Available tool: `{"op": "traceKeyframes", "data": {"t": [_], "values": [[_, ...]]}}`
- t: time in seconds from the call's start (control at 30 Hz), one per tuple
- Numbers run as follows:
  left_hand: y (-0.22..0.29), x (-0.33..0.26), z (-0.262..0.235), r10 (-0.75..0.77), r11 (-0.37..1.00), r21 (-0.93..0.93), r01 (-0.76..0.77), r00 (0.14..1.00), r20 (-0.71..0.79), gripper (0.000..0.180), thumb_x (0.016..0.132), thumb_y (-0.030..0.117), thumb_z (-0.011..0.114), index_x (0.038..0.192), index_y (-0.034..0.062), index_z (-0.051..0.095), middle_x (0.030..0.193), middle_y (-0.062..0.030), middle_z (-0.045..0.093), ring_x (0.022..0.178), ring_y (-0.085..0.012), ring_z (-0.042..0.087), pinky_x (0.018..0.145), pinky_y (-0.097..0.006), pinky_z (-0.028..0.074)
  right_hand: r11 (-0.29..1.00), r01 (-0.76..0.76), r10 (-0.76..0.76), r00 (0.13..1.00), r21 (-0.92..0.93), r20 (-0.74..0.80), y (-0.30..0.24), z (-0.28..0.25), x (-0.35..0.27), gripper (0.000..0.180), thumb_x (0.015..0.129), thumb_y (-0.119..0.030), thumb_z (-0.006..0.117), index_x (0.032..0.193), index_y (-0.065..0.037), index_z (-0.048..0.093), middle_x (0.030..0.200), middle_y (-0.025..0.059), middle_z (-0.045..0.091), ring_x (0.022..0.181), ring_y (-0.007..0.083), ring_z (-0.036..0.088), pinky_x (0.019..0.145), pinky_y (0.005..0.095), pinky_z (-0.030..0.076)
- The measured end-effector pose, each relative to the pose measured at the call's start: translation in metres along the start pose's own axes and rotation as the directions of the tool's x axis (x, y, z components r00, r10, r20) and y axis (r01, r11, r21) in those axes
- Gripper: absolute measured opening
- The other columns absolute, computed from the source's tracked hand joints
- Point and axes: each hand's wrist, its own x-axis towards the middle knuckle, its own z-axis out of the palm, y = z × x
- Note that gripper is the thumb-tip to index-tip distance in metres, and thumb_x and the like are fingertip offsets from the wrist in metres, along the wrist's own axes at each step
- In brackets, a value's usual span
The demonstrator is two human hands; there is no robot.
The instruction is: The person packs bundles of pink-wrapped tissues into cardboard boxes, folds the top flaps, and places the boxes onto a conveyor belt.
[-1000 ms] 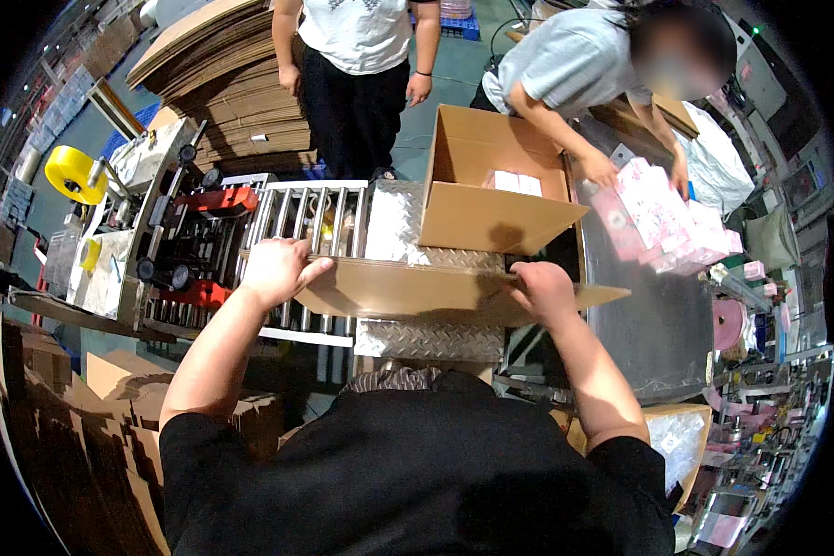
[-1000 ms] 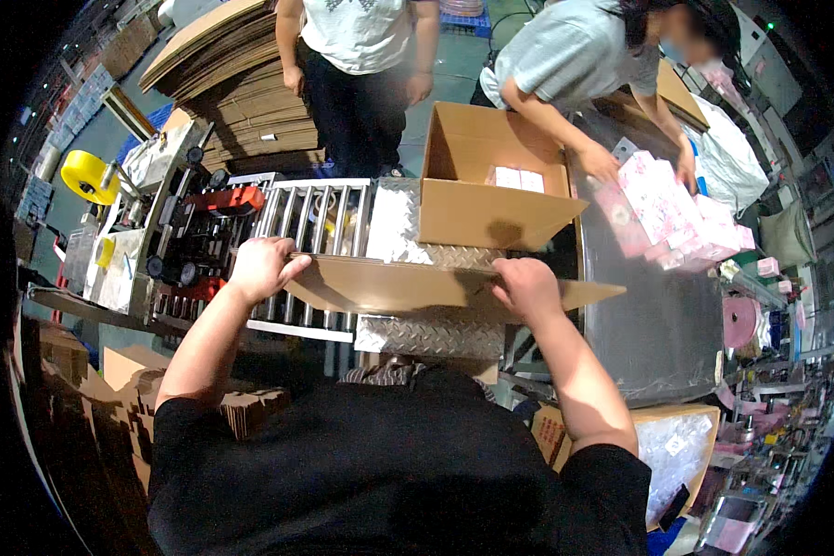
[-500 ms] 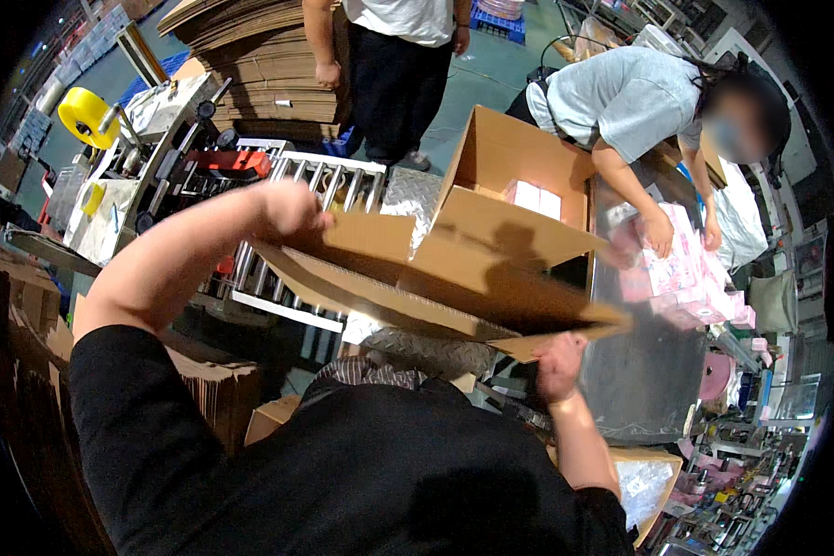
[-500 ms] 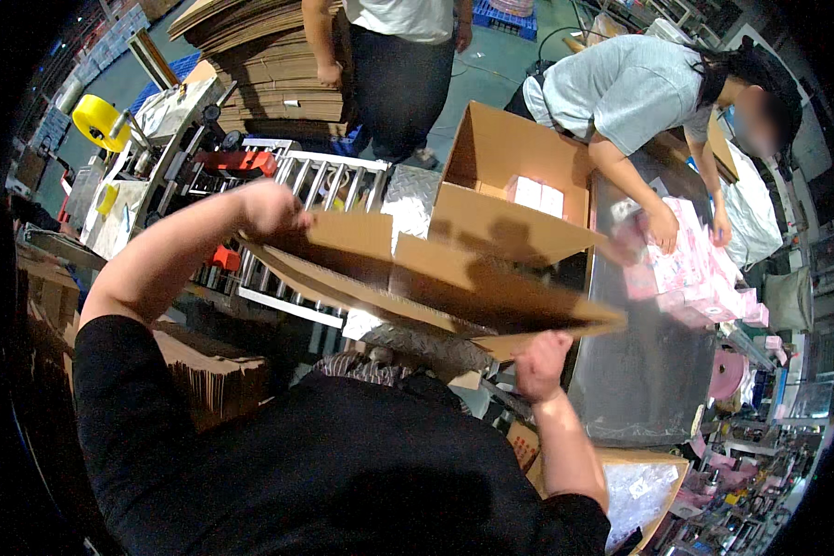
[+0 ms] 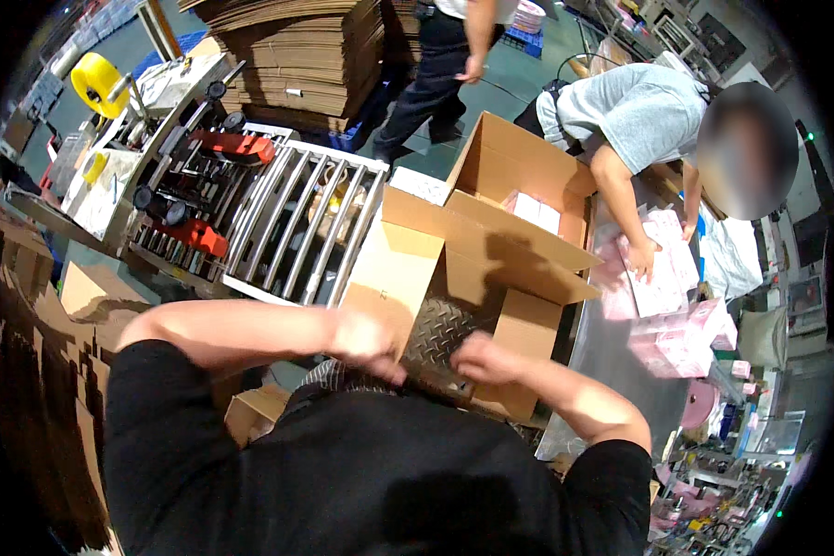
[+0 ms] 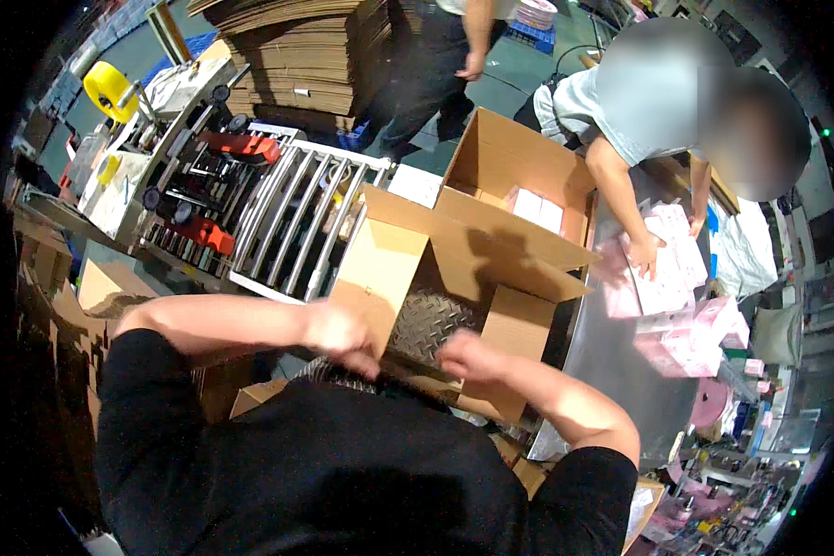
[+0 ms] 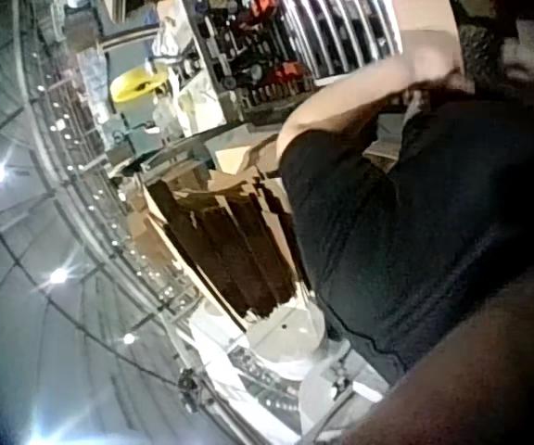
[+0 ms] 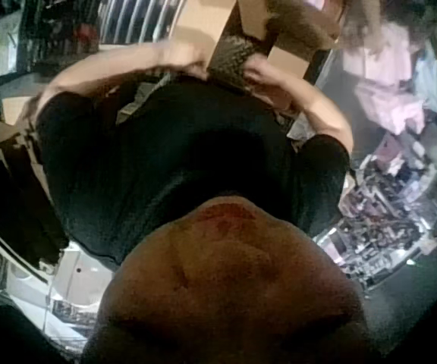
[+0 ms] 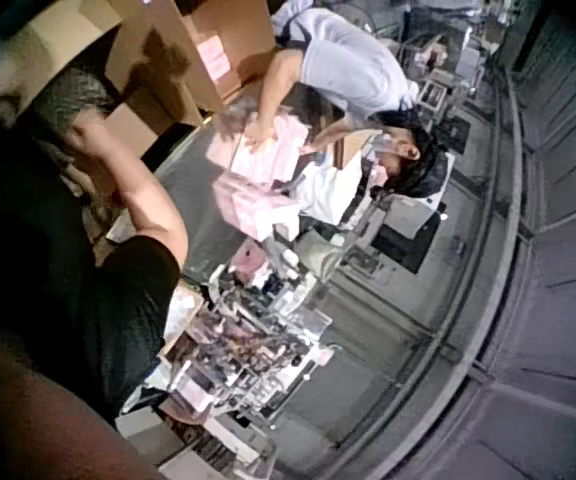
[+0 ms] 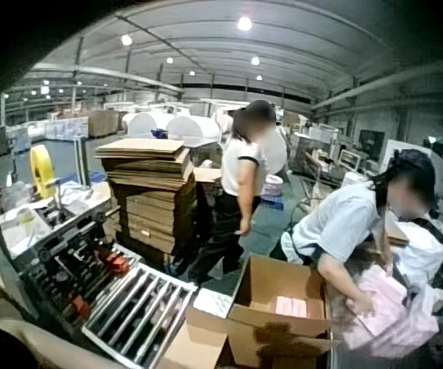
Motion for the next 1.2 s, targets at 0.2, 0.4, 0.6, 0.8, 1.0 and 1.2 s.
{"op": "traceKeyframes", "data": {"t": [0.2,0.4,0.6,0.8,1.0,1.2], "values": [[-0.056,0.074,0.038,0.036,0.837,0.395,0.378,0.682,-0.730,0.093,0.084,0.057,0.057,0.151,0.0044,0.018,0.157,-0.0155,0.019,0.147,-0.0343,0.010,0.114,-0.059,0.014,0.725,-0.674,0.648,0.737,-0.141,-0.194,0.025,-0.158,-0.011,0.052,0.092,-0.034,0.052,0.135,-0.005,0.047,0.139,0.0177,0.047,0.128,0.0347,0.045,0.108,0.0425,0.037],[-0.101,0.063,0.054,-0.238,0.878,0.145,0.456,0.678,-0.695,0.088,0.092,0.063,0.036,0.153,0.0063,0.007,0.160,-0.0117,0.008,0.148,-0.0296,0.002,0.119,-0.044,0.004,0.770,-0.602,0.576,0.799,-0.213,-0.174,-0.017,-0.046,-0.024,0.057,0.094,-0.034,0.053,0.142,-0.007,0.039,0.152,0.0160,0.032,0.141,0.0350,0.028,0.112,0.0531,0.028],[-0.266,-0.047,0.017,-0.780,0.623,-0.562,0.544,0.383,-0.495,0.089,0.090,0.072,0.028,0.154,0.0131,0.008,0.159,-0.0105,0.013,0.145,-0.0298,0.015,0.117,-0.049,0.013,0.408,-0.707,0.805,-0.019,0.577,-0.593,0.038,0.021,-0.024,0.068,0.089,-0.035,0.063,0.136,0.008,0.041,0.138,0.0265,0.046,0.128,0.0391,0.045,0.108,0.0402,0.034],[-0.276,-0.068,0.025,-0.474,0.171,-0.956,-0.237,0.831,-0.290,0.088,0.084,0.081,0.030,0.143,0.0166,0.043,0.137,-0.0133,0.052,0.123,-0.0288,0.052,0.101,-0.049,0.042,0.035,0.061,0.832,0.552,0.998,-0.063,0.006,0.082,0.005,0.063,0.087,-0.035,0.065,0.137,-0.004,0.041,0.126,0.0108,0.057,0.111,0.0231,0.060,0.094,0.0372,0.047],[-0.260,-0.032,0.061,-0.375,0.000,-0.993,-0.118,0.920,-0.110,0.116,0.071,0.093,0.016,0.152,0.0092,0.021,0.160,-0.0124,0.007,0.146,-0.0387,0.003,0.109,-0.068,0.013,0.387,-0.085,0.608,0.772,0.918,-0.185,-0.093,-0.052,0.057,0.068,0.087,-0.013,0.060,0.146,-0.004,0.026,0.133,0.0143,0.049,0.123,0.0232,0.048,0.106,0.0376,0.036],[-0.133,0.052,0.063,-0.439,0.835,-0.539,0.112,0.727,-0.528,0.098,0.084,0.065,0.052,0.147,-0.0045,0.024,0.137,-0.0328,0.045,0.128,-0.0402,0.047,0.108,-0.040,0.036,0.510,-0.509,0.582,0.798,0.693,0.158,-0.041,0.053,0.173,0.057,0.096,-0.032,0.053,0.143,-0.005,0.035,0.133,0.0156,0.052,0.109,0.0243,0.053,0.098,0.0359,0.043]]}}
